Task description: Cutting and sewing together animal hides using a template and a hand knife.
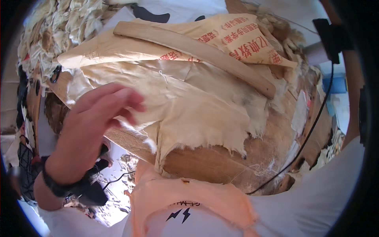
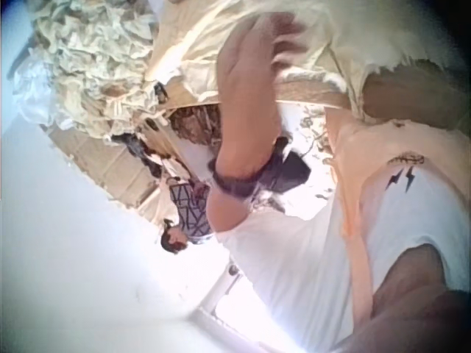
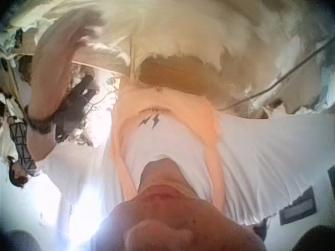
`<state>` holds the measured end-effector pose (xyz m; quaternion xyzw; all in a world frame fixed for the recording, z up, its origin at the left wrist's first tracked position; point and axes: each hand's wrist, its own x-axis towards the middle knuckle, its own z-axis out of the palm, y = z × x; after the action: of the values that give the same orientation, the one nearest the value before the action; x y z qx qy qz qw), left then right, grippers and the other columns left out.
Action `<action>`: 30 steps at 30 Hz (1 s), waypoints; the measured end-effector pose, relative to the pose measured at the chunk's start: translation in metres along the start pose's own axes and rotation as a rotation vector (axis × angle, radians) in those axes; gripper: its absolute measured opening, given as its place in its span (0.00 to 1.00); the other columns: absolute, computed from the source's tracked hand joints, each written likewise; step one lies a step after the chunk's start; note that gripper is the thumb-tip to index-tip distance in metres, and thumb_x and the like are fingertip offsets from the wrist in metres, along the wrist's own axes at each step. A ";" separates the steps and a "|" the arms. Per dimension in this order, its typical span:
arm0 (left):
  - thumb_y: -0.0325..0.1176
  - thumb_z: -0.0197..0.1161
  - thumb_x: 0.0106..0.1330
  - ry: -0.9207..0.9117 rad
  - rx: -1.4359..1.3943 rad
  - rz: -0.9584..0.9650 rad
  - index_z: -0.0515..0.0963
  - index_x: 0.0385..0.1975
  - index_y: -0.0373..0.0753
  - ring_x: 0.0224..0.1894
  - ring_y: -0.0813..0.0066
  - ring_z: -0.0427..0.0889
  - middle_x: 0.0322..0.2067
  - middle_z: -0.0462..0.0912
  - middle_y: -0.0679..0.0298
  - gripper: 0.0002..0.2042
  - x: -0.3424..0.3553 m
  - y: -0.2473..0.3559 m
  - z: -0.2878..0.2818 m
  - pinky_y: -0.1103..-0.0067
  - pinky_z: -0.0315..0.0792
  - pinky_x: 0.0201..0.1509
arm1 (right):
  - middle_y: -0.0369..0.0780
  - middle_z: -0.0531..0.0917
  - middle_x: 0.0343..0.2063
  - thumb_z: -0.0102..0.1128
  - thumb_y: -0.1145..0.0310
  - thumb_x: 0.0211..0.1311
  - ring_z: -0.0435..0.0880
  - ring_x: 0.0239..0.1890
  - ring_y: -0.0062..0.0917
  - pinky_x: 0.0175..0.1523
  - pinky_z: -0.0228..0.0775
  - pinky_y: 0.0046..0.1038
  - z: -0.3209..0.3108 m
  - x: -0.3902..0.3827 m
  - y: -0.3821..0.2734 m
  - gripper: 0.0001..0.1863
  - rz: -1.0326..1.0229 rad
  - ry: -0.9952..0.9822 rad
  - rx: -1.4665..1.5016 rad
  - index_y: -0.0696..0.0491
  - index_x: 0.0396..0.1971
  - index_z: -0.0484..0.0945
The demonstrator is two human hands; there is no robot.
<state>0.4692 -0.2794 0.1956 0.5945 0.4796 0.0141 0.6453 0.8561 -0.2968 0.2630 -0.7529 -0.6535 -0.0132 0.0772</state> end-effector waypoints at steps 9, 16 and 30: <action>0.35 0.52 0.63 -0.153 0.079 0.103 0.77 0.36 0.31 0.25 0.76 0.79 0.25 0.80 0.59 0.13 0.063 -0.079 0.118 0.81 0.71 0.32 | 0.39 0.80 0.28 0.50 0.63 0.61 0.75 0.21 0.21 0.26 0.72 0.19 0.127 -0.036 -0.043 0.14 -0.207 -0.232 2.412 0.59 0.34 0.75; 0.27 0.56 0.59 0.115 0.604 0.565 0.77 0.33 0.34 0.23 0.67 0.78 0.25 0.78 0.56 0.06 0.076 -0.094 0.114 0.78 0.71 0.28 | 0.43 0.79 0.34 0.44 0.61 0.63 0.79 0.32 0.26 0.36 0.72 0.24 0.191 -0.070 -0.078 0.17 0.087 -0.488 2.056 0.57 0.44 0.71; 0.37 0.64 0.51 0.157 1.069 0.748 0.69 0.39 0.29 0.35 0.56 0.72 0.34 0.68 0.50 0.21 0.083 -0.093 0.152 0.71 0.71 0.37 | 0.35 0.80 0.30 0.49 0.61 0.61 0.76 0.35 0.24 0.44 0.65 0.25 0.217 -0.071 -0.095 0.11 -0.498 -0.382 0.886 0.50 0.35 0.79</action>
<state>0.5595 -0.3729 0.0479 0.9570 0.2270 0.0407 0.1759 0.7346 -0.3245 0.0491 -0.4598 -0.7575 0.3827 0.2614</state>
